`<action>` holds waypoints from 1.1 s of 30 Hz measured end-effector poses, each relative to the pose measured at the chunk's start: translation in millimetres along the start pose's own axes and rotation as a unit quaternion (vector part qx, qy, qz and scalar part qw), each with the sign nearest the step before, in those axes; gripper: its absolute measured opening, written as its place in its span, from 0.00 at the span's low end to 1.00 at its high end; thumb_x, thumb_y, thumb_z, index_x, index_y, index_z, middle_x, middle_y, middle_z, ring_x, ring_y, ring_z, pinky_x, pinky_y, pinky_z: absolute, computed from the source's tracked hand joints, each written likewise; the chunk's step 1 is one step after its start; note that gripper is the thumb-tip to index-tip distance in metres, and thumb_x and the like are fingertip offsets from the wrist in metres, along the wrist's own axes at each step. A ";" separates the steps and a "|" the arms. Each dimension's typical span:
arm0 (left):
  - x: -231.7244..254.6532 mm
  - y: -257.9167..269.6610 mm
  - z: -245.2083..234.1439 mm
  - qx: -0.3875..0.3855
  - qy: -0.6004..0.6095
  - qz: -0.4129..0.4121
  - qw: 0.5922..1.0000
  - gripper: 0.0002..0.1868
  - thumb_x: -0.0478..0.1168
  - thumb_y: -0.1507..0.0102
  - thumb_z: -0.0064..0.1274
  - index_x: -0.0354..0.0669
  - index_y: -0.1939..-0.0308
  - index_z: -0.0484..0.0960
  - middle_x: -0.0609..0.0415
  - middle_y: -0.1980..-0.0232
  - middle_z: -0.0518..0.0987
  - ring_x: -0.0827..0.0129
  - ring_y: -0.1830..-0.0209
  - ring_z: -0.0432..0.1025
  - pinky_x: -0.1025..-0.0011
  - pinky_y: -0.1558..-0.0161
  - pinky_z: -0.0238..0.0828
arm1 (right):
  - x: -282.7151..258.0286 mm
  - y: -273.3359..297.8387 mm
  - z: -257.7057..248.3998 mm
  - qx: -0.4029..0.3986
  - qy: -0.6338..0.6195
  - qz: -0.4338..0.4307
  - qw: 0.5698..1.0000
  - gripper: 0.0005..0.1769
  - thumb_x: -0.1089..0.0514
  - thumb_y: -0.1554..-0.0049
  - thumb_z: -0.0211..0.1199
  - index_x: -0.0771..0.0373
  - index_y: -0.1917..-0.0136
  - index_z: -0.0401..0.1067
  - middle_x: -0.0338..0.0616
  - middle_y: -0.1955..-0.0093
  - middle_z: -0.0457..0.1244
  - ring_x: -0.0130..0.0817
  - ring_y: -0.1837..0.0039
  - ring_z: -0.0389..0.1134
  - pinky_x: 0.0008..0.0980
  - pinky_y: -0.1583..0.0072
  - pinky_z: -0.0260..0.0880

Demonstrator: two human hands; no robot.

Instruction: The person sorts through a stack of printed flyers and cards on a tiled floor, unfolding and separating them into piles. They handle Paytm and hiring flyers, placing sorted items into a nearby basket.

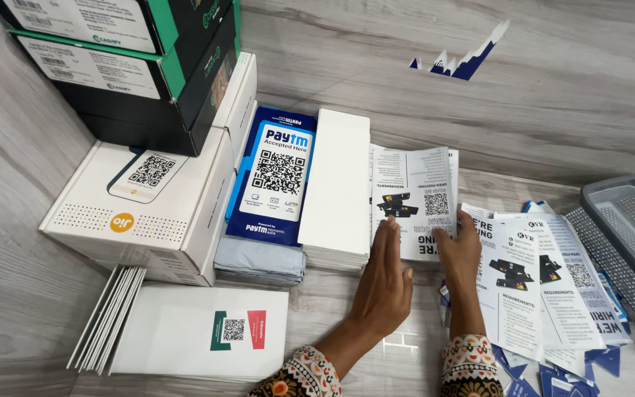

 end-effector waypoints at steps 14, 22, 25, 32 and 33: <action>-7.6 -2.9 5.3 -0.030 -0.003 -0.043 0.999 0.36 0.29 0.34 0.46 0.20 0.25 0.48 0.23 0.25 0.54 0.34 0.20 0.49 0.49 0.24 0.52 | 41.4 -35.9 26.3 0.013 0.242 -0.013 0.970 0.25 0.40 0.36 0.57 0.56 0.34 0.76 0.60 0.37 0.58 0.56 0.36 0.50 0.53 0.32 0.53; -8.2 -1.7 6.8 -0.030 -0.011 -0.031 0.999 0.35 0.29 0.35 0.46 0.21 0.26 0.52 0.26 0.25 0.57 0.36 0.21 0.51 0.50 0.23 0.51 | 43.9 -41.3 16.7 0.022 0.227 -0.017 0.973 0.25 0.39 0.34 0.55 0.53 0.33 0.75 0.57 0.37 0.59 0.54 0.35 0.49 0.57 0.31 0.51; -4.5 -0.7 5.1 -0.023 -0.020 -0.010 0.999 0.34 0.29 0.35 0.46 0.22 0.26 0.54 0.28 0.25 0.59 0.39 0.21 0.52 0.51 0.23 0.52 | 48.1 -41.8 -16.7 0.082 0.275 0.012 0.958 0.28 0.41 0.38 0.58 0.52 0.28 0.71 0.60 0.33 0.57 0.58 0.30 0.48 0.63 0.32 0.52; -0.8 1.8 2.7 -0.019 -0.014 0.017 1.000 0.32 0.29 0.35 0.46 0.24 0.27 0.57 0.31 0.27 0.62 0.42 0.22 0.56 0.53 0.23 0.54 | 85.8 -16.4 -135.1 0.128 0.384 0.150 0.902 0.60 0.29 0.50 0.71 0.68 0.23 0.50 0.80 0.26 0.42 0.80 0.24 0.31 0.84 0.36 0.31; -0.7 2.5 3.2 -0.021 -0.012 0.015 1.000 0.32 0.29 0.35 0.46 0.25 0.27 0.57 0.32 0.27 0.63 0.43 0.22 0.57 0.53 0.23 0.55 | 92.2 -10.3 -145.7 0.109 0.387 0.173 0.899 0.63 0.27 0.53 0.72 0.69 0.23 0.49 0.79 0.25 0.42 0.81 0.23 0.30 0.85 0.35 0.29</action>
Point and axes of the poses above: each hand's wrist, its own y-axis away from the middle knuckle, its own z-axis out of the palm, x = y × z, the point moved 6 cm from there along -y, towards the middle knuckle
